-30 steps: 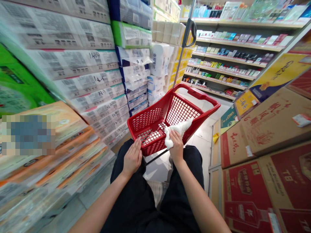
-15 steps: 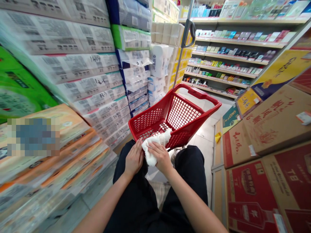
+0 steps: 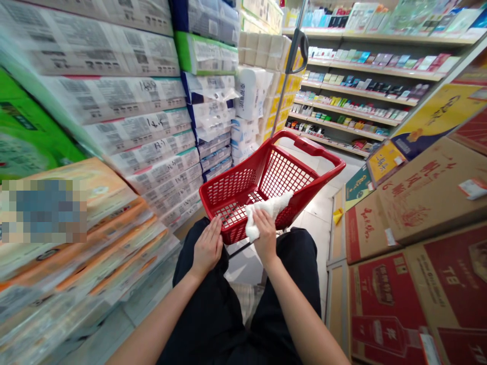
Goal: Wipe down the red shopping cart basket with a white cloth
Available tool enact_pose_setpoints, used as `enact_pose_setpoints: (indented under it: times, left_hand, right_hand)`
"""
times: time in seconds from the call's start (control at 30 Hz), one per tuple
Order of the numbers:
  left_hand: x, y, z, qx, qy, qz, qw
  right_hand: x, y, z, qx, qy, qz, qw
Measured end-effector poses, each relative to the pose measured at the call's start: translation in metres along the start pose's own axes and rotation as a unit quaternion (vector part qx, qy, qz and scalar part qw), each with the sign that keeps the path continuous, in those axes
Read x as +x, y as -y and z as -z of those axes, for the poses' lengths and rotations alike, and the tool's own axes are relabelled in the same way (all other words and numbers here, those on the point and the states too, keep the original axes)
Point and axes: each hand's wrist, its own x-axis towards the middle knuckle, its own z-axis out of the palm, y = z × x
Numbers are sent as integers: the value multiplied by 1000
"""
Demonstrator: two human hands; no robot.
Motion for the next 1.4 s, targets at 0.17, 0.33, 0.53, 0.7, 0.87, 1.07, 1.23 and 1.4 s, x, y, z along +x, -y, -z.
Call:
enact_pose_setpoints:
  times: [0.17, 0.33, 0.53, 0.7, 0.87, 1.07, 1.23, 1.4]
  left_hand:
    - [-2, 5, 1, -22, 13, -19, 999]
    - [-1, 5, 1, -19, 9, -13, 1000]
    - [0, 1, 0, -3, 0, -4, 1000]
    - [0, 1, -2, -6, -3, 1, 1000]
    - [0, 0, -1, -4, -3, 0, 1000]
    - [-1, 4, 3, -21, 13, -18, 1000]
    - [-1, 4, 1, -17, 6, -10, 1000]
    - [0, 1, -1, -3, -5, -2, 1000]
  right_hand:
    - [-26, 65, -25, 38, 95, 41, 994]
    - [-21, 54, -16, 41, 150, 94, 983]
    - [10, -31, 22, 0, 57, 73, 996]
    - [28, -72, 40, -19, 2, 6, 1000]
    - [5, -12, 10, -12, 4, -15, 1000]
    - [-27, 68, -26, 37, 102, 41, 993]
    - [-19, 48, -14, 29, 158, 105, 981]
    - [10, -20, 18, -2, 85, 65, 994]
